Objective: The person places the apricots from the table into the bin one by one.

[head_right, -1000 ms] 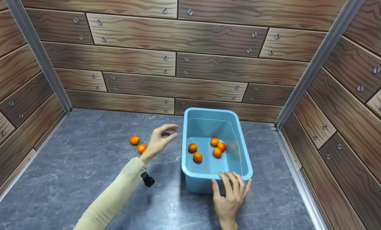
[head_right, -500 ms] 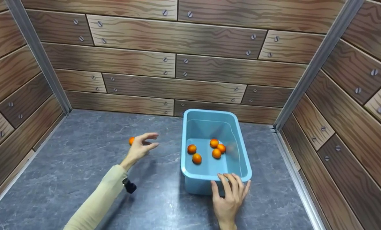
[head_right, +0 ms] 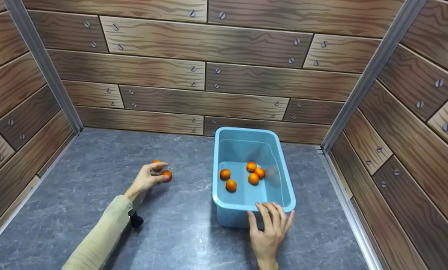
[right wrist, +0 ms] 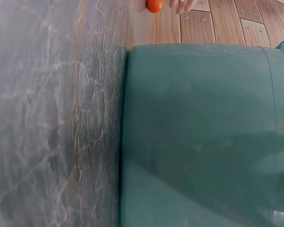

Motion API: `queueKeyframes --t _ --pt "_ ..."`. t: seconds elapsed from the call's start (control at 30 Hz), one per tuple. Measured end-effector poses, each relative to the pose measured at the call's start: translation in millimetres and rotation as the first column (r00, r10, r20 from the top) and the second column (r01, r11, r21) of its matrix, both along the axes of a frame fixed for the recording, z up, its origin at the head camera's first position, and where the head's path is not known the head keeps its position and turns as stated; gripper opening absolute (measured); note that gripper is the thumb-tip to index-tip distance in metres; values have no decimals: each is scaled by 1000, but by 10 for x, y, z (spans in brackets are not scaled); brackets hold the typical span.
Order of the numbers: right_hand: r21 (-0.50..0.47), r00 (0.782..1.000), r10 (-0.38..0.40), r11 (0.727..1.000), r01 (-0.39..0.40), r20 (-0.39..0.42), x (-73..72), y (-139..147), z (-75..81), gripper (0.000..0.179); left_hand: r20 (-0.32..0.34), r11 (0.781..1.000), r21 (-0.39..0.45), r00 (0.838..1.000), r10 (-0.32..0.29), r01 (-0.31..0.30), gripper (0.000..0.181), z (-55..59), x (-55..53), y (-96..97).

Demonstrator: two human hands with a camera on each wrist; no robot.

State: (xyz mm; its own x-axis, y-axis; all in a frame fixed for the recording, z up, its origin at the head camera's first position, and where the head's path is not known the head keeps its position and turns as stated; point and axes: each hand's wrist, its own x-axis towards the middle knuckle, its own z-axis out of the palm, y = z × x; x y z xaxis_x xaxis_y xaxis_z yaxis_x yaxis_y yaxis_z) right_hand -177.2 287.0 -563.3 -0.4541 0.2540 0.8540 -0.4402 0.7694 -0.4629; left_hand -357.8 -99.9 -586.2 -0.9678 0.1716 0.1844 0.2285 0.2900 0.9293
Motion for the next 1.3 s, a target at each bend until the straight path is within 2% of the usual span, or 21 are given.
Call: queueKeyframes --t 0.13,0.27,0.5,0.67,0.93,1.13,1.3 --pt "4 1000 -12 1000 11 2 -4 4 4 27 46 999 -25 999 -30 31 46 -80 -47 -14" --pt "8 1000 -14 1000 14 3 -1 1 6 27 83 997 -72 996 -30 36 45 -153 -83 4" --pt "12 1000 -21 1000 21 10 7 -1 15 31 102 990 -143 995 -1 16 43 -161 -104 35" --pt "13 1000 -15 1000 15 4 2 6 6 27 99 986 -165 995 12 5 41 -169 -105 34" --pt "9 1000 -4 1000 4 -3 -8 10 7 27 99 993 -115 995 12 -1 40 -151 -106 37" --pt "6 1000 -14 1000 14 4 -1 0 1 27 111 997 -73 994 21 -13 41 -76 -92 69" --pt "3 1000 -16 1000 16 6 7 -8 -2 28 68 999 -39 998 6 -3 36 -33 -64 135"
